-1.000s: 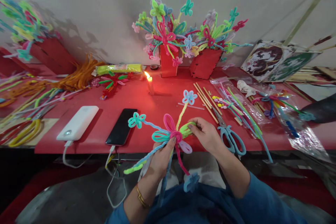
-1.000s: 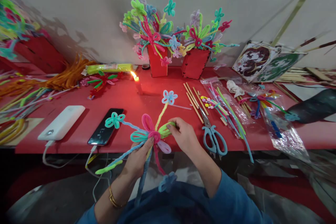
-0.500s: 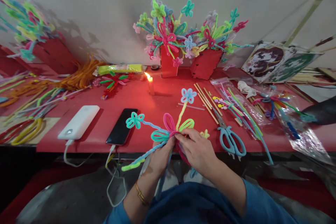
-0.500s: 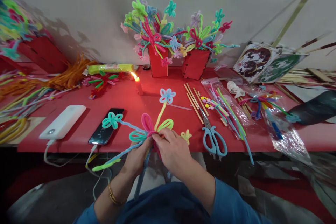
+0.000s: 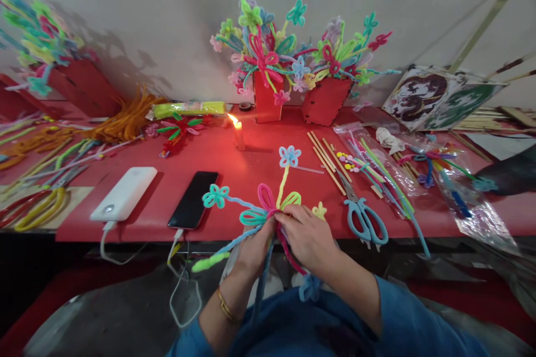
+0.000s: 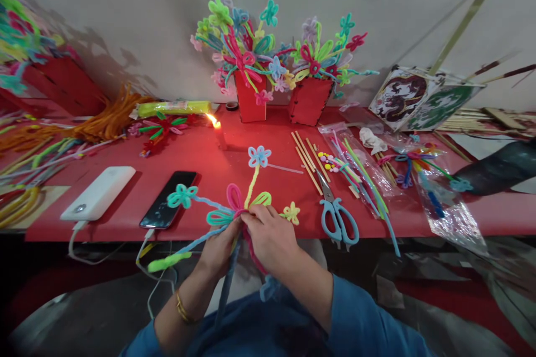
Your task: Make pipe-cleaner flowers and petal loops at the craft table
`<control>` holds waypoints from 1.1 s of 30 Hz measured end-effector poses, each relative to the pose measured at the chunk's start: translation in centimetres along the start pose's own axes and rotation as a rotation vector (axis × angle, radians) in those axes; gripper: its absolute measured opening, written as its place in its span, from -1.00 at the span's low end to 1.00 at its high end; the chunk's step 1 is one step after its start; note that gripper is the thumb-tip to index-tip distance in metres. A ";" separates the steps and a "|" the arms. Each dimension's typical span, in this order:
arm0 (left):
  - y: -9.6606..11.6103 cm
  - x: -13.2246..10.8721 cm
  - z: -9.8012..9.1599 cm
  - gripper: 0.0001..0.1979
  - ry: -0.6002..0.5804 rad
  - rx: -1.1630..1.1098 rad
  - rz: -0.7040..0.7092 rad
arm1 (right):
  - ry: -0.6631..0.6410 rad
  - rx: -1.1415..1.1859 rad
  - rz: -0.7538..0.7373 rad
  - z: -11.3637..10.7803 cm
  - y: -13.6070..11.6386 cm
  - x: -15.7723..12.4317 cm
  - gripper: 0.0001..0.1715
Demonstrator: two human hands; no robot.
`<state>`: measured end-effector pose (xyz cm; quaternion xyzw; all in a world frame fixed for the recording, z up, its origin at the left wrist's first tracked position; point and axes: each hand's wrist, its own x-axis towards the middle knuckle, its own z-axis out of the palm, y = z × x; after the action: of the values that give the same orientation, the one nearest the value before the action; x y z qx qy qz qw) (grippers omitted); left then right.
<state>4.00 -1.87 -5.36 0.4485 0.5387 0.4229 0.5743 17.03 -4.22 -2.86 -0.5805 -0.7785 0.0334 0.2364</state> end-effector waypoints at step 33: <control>0.1 -2.4 0.8 -0.67 -0.185 -0.104 0.081 | 0.146 0.922 0.379 -0.7 2.7 0.5 -0.86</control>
<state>4.68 -4.20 -4.72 0.4764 0.4423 0.4299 0.6266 19.56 -3.08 -2.98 -0.5474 -0.5452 0.3756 0.5118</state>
